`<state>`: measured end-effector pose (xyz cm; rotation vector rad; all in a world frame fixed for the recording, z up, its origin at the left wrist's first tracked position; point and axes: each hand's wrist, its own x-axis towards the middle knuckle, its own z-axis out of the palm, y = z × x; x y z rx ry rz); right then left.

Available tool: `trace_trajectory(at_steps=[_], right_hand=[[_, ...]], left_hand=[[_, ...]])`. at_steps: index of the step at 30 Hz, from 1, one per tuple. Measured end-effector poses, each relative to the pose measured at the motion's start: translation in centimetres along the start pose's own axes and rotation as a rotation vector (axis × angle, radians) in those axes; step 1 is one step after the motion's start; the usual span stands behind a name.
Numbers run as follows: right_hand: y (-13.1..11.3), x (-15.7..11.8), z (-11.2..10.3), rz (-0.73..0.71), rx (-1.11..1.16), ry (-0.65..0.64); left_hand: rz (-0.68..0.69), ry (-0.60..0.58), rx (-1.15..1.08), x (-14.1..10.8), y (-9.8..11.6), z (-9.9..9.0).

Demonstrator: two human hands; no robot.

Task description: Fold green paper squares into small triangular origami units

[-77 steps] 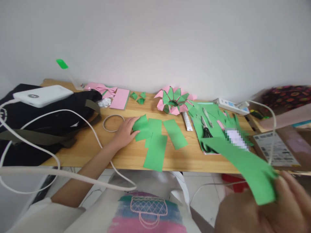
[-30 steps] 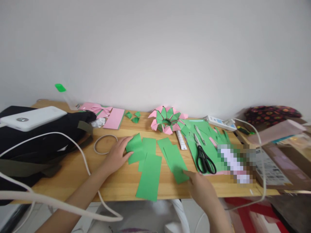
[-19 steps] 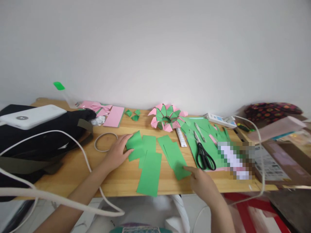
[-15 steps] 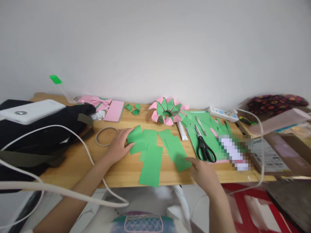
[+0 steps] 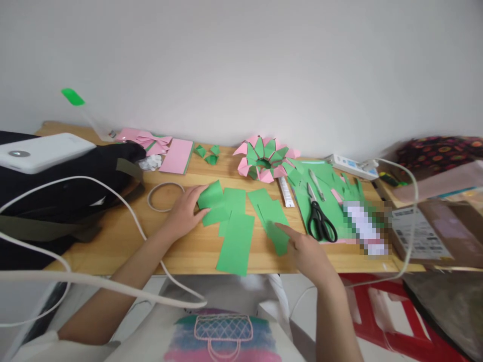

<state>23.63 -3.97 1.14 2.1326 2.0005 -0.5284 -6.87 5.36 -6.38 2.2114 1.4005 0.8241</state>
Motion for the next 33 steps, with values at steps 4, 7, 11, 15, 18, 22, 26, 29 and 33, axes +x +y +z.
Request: trace_trajectory(at_steps=[4, 7, 11, 15, 18, 22, 26, 29, 33], right_hand=[[-1.0, 0.8, 0.0, -0.042, -0.043, -0.020], [-1.8, 0.8, -0.1, -0.069, -0.068, -0.025], [-3.5, 0.2, -0.2, -0.187, -0.069, -0.104], [-5.0, -0.2, -0.3, -0.238, -0.086, -0.187], [-5.8, -0.1, -0.3, -0.232, -0.102, -0.197], [-7.1, 0.6, 0.0, -0.250, -0.083, -0.181], [-8.0, 1.4, 0.5, -0.247, -0.036, -0.190], [-7.8, 2.1, 0.8, -0.244, 0.043, -0.172], [-7.3, 3.4, 1.2, -0.283, 0.254, -0.099]], left_hand=[[-0.009, -0.002, -0.001, 0.0, 0.1, 0.0], [-0.015, -0.004, -0.005, 0.0, 0.2, 0.0], [-0.022, -0.001, -0.015, 0.0, 0.2, 0.0], [-0.028, 0.000, -0.024, 0.0, 0.3, 0.0], [-0.034, -0.003, -0.034, 0.0, 0.4, 0.0], [-0.051, 0.005, -0.063, 0.0, 0.5, -0.1], [-0.079, 0.028, -0.119, -0.1, 0.8, -0.2], [-0.115, 0.062, -0.181, 0.0, 1.0, -0.3], [-0.187, 0.124, -0.300, 0.0, 1.2, -0.6]])
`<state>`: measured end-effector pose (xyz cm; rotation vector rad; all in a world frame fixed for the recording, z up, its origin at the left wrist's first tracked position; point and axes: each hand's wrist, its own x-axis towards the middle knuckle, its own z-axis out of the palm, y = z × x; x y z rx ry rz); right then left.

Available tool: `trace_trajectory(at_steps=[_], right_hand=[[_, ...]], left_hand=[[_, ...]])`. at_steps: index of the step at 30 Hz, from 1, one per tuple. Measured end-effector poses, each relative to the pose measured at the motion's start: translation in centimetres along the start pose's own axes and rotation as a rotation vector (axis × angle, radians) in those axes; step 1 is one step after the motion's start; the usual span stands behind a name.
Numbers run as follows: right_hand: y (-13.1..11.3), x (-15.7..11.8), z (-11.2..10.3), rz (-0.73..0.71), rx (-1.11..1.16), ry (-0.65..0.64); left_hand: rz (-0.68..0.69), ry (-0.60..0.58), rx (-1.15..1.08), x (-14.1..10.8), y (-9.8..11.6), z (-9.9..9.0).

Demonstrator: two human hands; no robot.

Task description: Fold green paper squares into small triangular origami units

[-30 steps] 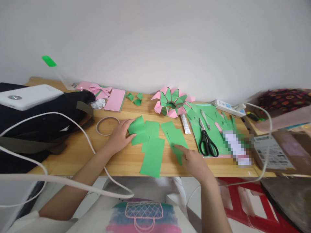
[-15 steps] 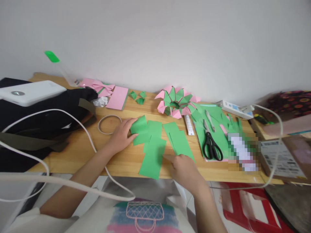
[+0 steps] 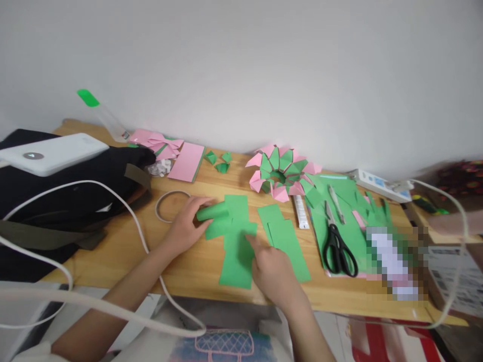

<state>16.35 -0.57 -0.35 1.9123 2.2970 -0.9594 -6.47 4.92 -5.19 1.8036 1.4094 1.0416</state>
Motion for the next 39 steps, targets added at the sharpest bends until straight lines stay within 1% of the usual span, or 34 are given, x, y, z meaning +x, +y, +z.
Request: trace_trajectory(at_steps=[2, 4, 8, 10, 12, 14, 16, 17, 19, 21, 24, 28, 29, 30, 31, 33, 34, 37, 39], right_hand=[[0.1, 0.9, 0.0, -0.064, 0.145, 0.090], [-0.3, 2.0, -0.1, -0.143, 0.300, 0.196], [-1.3, 3.7, -1.2, -0.260, 0.561, 0.369], [-1.5, 4.2, -2.2, -0.291, 0.661, 0.429], [-1.4, 4.4, -3.5, -0.325, 0.743, 0.486], [-1.2, 4.6, -5.0, -0.373, 0.803, 0.533], [-1.0, 4.7, -6.7, -0.438, 0.833, 0.547], [-1.0, 4.6, -7.7, -0.474, 0.838, 0.536], [-1.1, 4.5, -9.5, -0.541, 0.812, 0.515], [-1.4, 4.2, -10.9, -0.580, 0.734, 0.532], [-2.1, 3.8, -12.0, -0.581, 0.657, 0.582], [-2.4, 3.8, -12.0, -0.523, 0.716, 0.692], [-2.4, 3.9, -12.0, -0.528, 0.719, 0.718], [-2.3, 4.0, -12.0, -0.548, 0.717, 0.739], [-2.2, 4.0, -12.1, -0.577, 0.710, 0.754], [-2.1, 3.9, -12.4, -0.642, 0.686, 0.769], [-2.0, 3.9, -12.5, -0.664, 0.672, 0.771], [-2.0, 3.7, -12.8, -0.672, 0.656, 0.758], [-2.1, 3.7, -12.7, -0.630, 0.709, 0.714]], left_hand=[[-0.041, 0.023, -0.082, 0.0, 0.3, -0.3], [-0.073, 0.022, -0.176, 0.0, 1.0, -0.6], [-0.088, -0.024, -0.342, 1.0, 3.6, -0.7], [-0.090, -0.051, -0.447, 2.1, 5.0, -0.6], [-0.154, -0.065, -0.714, 3.5, 6.2, -0.4], [-0.253, -0.053, -0.936, 5.1, 7.3, -0.4], [-0.307, -0.100, -1.004, 6.6, 8.5, -0.7], [-0.339, -0.205, -1.016, 7.2, 9.2, -0.9], [-0.310, -0.370, -0.938, 8.1, 10.6, -1.3], [-0.263, -0.417, -0.872, 8.8, 11.8, -1.6], [-0.110, -0.406, -0.770, 9.2, 12.8, -1.9], [0.208, -0.257, -0.383, 8.7, 13.5, -2.8], [0.273, -0.247, -0.315, 8.5, 13.7, -3.1], [0.339, -0.269, -0.286, 8.2, 13.8, -3.5], [0.368, -0.318, -0.289, 7.9, 13.9, -3.9], [0.353, -0.376, -0.324, 7.5, 14.2, -4.4], [0.320, -0.380, -0.346, 7.4, 14.3, -4.6], [0.236, -0.311, -0.403, 7.3, 14.4, -4.5], [0.220, -0.273, -0.503, 7.5, 14.4, -4.2]])
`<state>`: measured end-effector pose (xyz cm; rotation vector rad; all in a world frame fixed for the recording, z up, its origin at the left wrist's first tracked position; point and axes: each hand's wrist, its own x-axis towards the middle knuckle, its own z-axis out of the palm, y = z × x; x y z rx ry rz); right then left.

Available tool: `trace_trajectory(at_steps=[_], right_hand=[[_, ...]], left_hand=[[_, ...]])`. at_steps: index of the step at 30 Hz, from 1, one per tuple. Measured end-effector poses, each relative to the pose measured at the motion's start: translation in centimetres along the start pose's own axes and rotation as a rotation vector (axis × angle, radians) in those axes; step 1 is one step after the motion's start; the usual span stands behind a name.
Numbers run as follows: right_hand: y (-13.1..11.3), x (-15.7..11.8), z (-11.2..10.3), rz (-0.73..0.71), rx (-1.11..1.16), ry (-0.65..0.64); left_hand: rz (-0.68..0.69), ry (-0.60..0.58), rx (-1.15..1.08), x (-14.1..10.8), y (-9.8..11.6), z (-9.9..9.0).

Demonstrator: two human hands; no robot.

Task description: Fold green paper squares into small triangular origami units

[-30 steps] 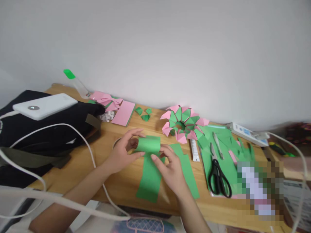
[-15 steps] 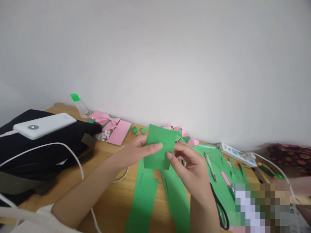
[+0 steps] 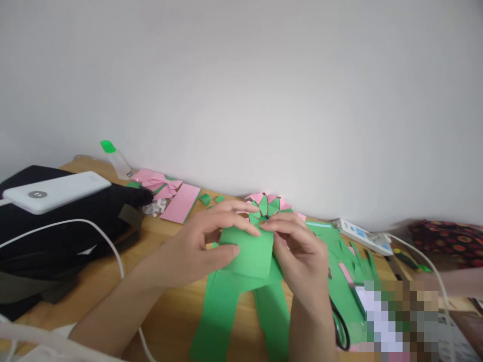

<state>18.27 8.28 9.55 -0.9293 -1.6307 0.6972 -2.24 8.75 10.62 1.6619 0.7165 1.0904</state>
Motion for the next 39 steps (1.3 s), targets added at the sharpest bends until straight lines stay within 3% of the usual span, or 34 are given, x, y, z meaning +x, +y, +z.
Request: trace_trajectory(at_steps=[4, 6, 9, 11, 15, 19, 25, 32, 37, 39], right_hand=[[0.0, -0.1, 0.5, 0.265, 0.178, -0.011], [0.0, -0.2, 0.7, 0.349, 0.223, -0.050], [-0.2, -0.5, 0.7, 0.376, 0.203, -0.244], [-0.3, -0.7, 0.4, 0.343, 0.129, -0.330], [-0.5, -0.8, -0.7, 0.296, 0.129, -0.283], [-1.1, -0.7, -1.4, 0.269, 0.211, -0.332], [-1.8, -0.9, -1.4, 0.341, 0.242, -0.360], [-1.7, -0.7, -0.6, 0.354, 0.104, -0.148], [-1.9, -0.9, -0.2, 0.308, 0.064, 0.008], [-2.0, -1.1, -0.2, 0.316, 0.064, 0.024]], left_hand=[[0.002, -0.034, -0.358, 0.5, -0.3, 0.5], [-0.013, 0.029, -0.389, 0.6, -0.5, 1.0], [-0.054, 0.216, -0.236, 0.6, -0.8, 1.7], [-0.100, 0.250, -0.135, 0.7, -0.9, 1.9], [-0.164, 0.220, 0.010, 0.7, -0.7, 1.7], [-0.121, 0.158, 0.133, 0.7, 0.1, 1.5], [-0.088, 0.085, 0.278, 0.2, 0.4, 1.5], [-0.039, -0.012, 0.343, -0.6, 0.4, 1.6], [-0.088, 0.177, 0.309, -0.3, 0.7, 2.0], [-0.141, 0.197, 0.246, 0.0, 0.8, 2.2]])
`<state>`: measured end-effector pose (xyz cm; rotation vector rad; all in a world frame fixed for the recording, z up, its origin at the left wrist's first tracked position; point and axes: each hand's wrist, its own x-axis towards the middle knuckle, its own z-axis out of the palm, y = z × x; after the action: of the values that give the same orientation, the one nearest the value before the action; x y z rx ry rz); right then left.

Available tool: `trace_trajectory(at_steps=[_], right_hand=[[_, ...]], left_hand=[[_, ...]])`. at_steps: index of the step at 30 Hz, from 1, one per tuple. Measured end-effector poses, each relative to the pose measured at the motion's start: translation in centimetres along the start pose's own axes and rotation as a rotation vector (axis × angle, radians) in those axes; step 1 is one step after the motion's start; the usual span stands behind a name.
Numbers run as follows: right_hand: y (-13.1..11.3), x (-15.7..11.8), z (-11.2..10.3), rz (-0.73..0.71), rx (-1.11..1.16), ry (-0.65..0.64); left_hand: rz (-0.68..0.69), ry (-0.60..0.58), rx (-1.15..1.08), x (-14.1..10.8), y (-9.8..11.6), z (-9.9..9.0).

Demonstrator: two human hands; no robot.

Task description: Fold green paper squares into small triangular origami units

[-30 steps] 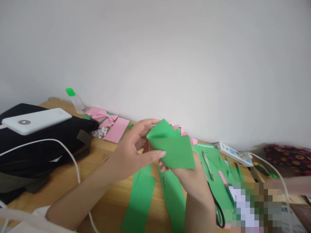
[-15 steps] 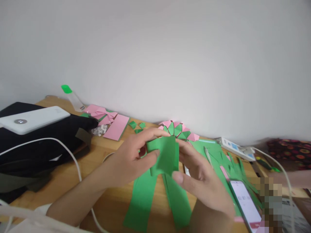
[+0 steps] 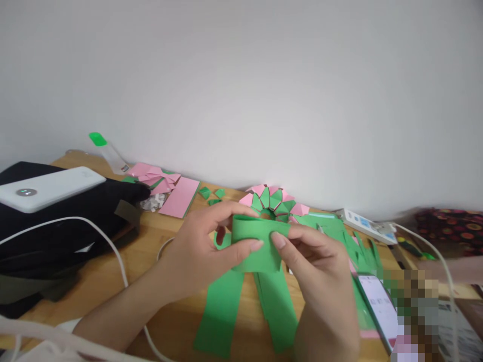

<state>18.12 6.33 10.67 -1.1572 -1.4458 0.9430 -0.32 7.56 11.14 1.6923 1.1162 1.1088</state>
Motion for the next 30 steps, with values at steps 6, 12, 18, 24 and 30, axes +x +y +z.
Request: trace_trajectory(at_steps=[6, 12, 18, 24, 30], right_hand=[[0.0, -0.7, 0.0, -0.022, 0.026, 0.057], [-0.4, -1.1, -0.1, -0.093, -0.013, 0.057], [-0.6, -1.1, -0.1, -0.135, -0.036, 0.040], [-0.5, -1.1, -0.2, -0.132, -0.033, 0.053], [-0.5, -1.1, -0.2, -0.131, -0.023, 0.041]], left_hand=[[-0.088, -0.006, -0.171, -0.1, 0.2, 0.1], [-0.085, 0.031, -0.212, -0.4, 0.0, 0.1], [-0.099, 0.046, -0.207, -0.3, 0.2, 0.1], [-0.070, 0.057, -0.226, -0.4, 0.5, 0.1], [-0.054, 0.055, -0.234, -0.4, 0.2, 0.1]])
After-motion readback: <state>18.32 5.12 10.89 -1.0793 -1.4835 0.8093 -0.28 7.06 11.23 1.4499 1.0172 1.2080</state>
